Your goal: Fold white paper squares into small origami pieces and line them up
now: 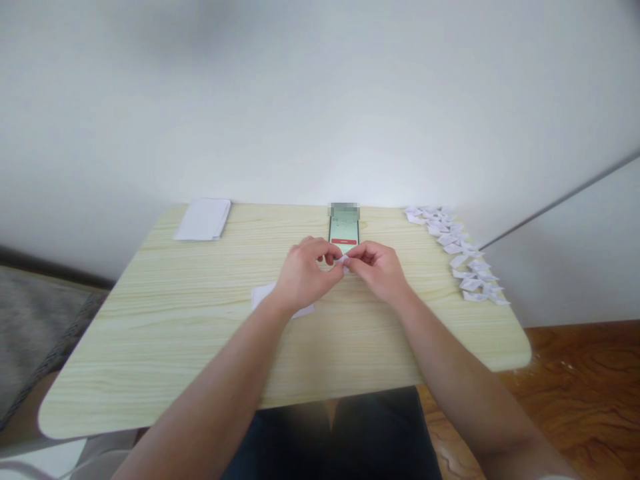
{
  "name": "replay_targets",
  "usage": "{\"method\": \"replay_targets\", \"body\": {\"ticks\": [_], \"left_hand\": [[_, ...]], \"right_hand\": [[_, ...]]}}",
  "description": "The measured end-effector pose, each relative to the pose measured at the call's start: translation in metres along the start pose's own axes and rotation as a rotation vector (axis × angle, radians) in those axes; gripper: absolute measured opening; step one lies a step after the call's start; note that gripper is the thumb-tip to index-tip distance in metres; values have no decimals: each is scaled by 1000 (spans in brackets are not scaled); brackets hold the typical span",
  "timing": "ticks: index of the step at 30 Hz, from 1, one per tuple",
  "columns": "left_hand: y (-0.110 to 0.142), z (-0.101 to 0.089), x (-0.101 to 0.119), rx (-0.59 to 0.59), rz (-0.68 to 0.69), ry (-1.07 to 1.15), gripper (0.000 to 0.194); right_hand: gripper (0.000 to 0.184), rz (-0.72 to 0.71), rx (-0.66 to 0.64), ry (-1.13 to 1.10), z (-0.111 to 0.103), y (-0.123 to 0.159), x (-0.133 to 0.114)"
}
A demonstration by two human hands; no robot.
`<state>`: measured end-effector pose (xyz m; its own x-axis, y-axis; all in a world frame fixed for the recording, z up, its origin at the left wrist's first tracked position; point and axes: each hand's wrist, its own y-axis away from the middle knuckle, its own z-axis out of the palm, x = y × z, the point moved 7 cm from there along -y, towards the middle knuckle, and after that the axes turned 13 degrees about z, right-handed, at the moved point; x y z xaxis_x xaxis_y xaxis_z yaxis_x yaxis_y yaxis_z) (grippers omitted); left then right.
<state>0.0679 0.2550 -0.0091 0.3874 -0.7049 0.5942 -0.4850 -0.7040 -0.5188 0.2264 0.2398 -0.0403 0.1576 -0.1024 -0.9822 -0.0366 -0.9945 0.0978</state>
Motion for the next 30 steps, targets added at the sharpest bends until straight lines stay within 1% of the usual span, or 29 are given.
{"method": "replay_targets", "body": {"ticks": [4,11,20,30], "left_hand": [[1,1,-1,-1,12,-60,5],[4,3,0,6,0,-103,6],[5,4,-2,5,-19,-96,9],[8,7,-9,-5,-62,-57,11]], "right_hand": [[7,-7,32,49,-1,0,1],[10,-17,15,97,4,2,3],[10,-55,33,202,5,7,-2],[9,-32,26,206,4,4,1]]}}
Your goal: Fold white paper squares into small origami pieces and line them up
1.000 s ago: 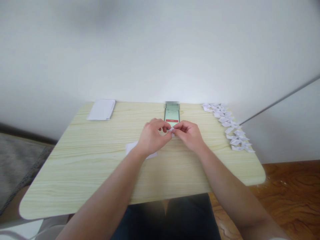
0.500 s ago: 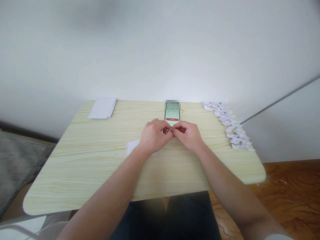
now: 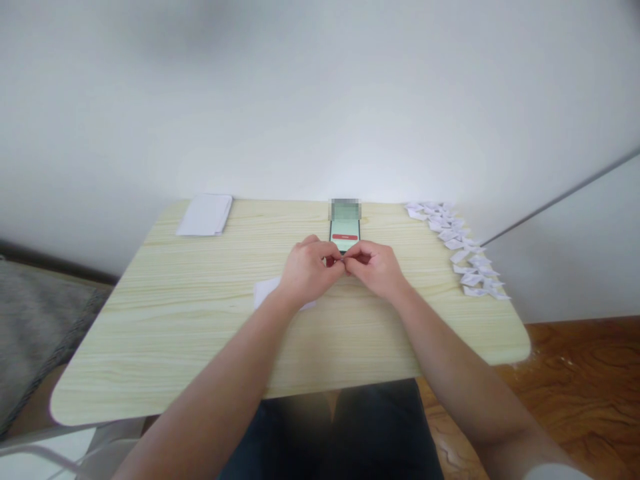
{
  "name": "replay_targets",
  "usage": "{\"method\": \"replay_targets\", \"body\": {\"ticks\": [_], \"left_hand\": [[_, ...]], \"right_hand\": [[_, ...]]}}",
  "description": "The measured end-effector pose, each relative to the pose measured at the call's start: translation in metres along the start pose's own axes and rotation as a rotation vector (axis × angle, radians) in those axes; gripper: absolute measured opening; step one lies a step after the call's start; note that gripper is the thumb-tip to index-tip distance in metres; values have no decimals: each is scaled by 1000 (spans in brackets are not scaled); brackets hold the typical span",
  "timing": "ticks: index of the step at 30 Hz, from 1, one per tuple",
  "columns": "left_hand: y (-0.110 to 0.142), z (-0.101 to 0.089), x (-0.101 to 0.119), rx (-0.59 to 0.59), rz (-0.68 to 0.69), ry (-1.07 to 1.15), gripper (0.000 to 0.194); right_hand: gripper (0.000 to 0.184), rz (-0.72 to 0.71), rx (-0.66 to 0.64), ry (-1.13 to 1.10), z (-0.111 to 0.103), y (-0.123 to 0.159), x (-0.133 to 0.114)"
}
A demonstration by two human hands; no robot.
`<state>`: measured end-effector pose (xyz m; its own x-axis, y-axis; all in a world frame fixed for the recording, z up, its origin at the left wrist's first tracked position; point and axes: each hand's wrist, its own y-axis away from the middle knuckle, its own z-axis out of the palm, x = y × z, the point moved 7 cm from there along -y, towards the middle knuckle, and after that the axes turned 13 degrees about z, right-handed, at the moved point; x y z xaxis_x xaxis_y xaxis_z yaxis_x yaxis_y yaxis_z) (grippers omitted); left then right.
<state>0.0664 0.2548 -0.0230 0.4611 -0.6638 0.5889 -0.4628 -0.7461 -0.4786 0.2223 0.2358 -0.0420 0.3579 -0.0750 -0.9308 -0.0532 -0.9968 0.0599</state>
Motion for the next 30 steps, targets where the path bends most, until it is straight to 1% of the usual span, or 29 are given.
{"method": "replay_targets", "body": {"ticks": [5,11,16,20,25,27,30], "left_hand": [[1,2,0,-1,-21,22,11],[0,-2,-4,28,-66,62,10],[-1,-8,-8,104,-100,119,11],[-2,-12,-10,186,-122,182,10],[-2,-15,-11,244,-158,265,9],[-3,-15,-11,246,-168,298,8],[-4,-14,-10,239,-177,347,9]], "right_hand": [[7,34,6,-42,0,-1,3],[4,86,-9,-176,1,-4,6],[6,138,-12,-297,-3,-9,11],[7,170,-9,-342,-5,-12,16],[7,125,6,-322,-6,-11,15],[9,83,-27,-303,-3,-9,10],[16,29,-88,-271,1,-4,1]]}}
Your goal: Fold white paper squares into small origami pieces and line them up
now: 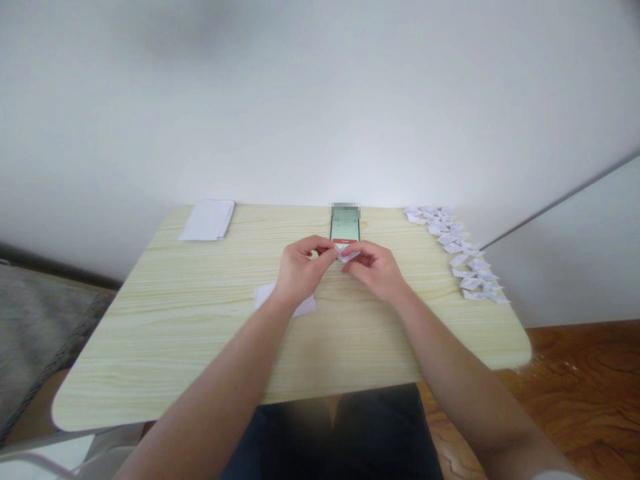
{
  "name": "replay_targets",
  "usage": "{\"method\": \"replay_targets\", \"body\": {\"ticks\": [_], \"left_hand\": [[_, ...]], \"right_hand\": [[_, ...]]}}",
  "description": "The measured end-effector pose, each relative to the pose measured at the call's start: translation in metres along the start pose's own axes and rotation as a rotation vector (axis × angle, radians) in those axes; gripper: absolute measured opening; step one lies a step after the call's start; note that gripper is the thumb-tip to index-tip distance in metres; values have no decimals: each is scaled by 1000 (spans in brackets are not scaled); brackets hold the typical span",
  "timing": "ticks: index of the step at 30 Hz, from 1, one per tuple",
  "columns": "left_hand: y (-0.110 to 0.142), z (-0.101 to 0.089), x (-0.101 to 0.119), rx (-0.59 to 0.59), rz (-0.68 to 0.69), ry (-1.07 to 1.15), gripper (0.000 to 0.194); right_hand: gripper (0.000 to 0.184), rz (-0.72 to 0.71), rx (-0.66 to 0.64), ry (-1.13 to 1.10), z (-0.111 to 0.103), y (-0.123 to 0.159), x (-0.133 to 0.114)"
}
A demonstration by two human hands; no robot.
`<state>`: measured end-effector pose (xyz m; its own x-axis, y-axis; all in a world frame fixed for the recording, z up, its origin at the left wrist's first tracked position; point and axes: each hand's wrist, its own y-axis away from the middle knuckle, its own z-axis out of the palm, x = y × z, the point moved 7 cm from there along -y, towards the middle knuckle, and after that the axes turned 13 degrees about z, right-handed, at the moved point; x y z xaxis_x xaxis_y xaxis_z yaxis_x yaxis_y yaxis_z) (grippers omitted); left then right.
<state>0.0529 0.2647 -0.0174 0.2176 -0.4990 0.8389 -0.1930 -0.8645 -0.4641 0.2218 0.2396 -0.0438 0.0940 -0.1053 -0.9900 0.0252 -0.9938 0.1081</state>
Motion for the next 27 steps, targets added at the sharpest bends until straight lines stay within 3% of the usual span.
{"method": "replay_targets", "body": {"ticks": [8,18,27], "left_hand": [[0,2,-7,14,-27,152,14],[1,6,-13,31,-55,318,15],[-1,11,-10,14,-71,446,19]], "right_hand": [[24,-54,17,0,-2,3,-4],[21,-77,99,74,-8,6,-9],[33,-31,30,-132,-7,3,-10]]}}
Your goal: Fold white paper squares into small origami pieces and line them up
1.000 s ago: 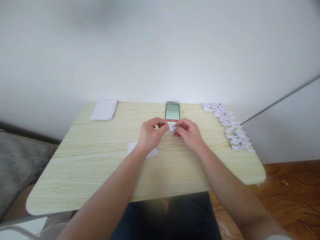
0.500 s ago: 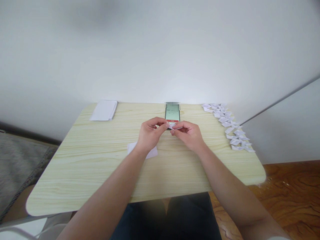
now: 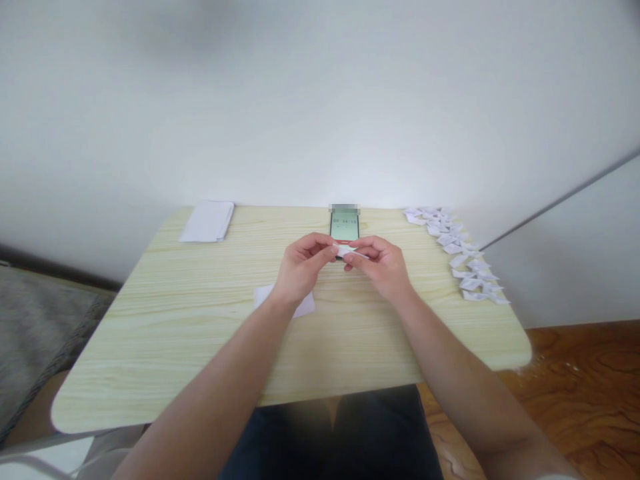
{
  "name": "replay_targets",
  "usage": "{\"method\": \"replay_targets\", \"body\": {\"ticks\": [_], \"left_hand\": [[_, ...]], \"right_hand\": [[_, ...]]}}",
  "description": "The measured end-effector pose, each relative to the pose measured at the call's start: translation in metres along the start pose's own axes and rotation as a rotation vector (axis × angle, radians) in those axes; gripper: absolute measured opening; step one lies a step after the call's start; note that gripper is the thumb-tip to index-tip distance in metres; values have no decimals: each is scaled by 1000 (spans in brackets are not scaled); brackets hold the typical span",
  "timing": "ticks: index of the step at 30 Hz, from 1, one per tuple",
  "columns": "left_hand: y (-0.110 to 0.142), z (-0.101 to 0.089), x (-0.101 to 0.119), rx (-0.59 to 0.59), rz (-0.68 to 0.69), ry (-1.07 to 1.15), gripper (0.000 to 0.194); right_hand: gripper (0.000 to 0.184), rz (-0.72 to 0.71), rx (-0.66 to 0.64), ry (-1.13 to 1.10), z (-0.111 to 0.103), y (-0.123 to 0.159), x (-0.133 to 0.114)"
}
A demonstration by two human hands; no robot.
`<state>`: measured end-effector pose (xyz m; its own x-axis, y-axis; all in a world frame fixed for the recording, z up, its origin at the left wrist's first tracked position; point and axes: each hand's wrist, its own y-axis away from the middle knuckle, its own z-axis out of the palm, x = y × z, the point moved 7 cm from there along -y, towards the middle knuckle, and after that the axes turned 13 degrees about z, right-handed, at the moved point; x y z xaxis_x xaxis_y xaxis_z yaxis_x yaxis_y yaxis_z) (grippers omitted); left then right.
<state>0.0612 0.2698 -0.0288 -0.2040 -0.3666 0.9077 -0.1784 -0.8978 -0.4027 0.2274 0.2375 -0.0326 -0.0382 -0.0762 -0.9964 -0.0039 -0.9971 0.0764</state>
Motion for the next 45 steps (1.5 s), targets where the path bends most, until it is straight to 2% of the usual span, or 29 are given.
{"method": "replay_targets", "body": {"ticks": [5,10,17,23,30,33,45], "left_hand": [[0,-2,-1,-51,8,-21,23],[3,-1,-1,-158,-6,-164,25],[2,-2,4,-173,11,-323,24],[3,-2,2,-201,-12,-284,29],[1,-4,1,-212,-51,-201,31],[0,-3,3,-220,-64,-197,31],[0,2,7,-245,-18,-276,33]], "right_hand": [[28,22,-23,80,-1,1,1],[28,22,-32,115,1,3,2],[27,33,-57,133,2,1,4],[29,58,-58,149,-3,0,2],[30,105,-218,163,-6,1,-3],[31,125,-249,179,-7,1,-3],[33,89,-79,204,-16,9,-7]]}}
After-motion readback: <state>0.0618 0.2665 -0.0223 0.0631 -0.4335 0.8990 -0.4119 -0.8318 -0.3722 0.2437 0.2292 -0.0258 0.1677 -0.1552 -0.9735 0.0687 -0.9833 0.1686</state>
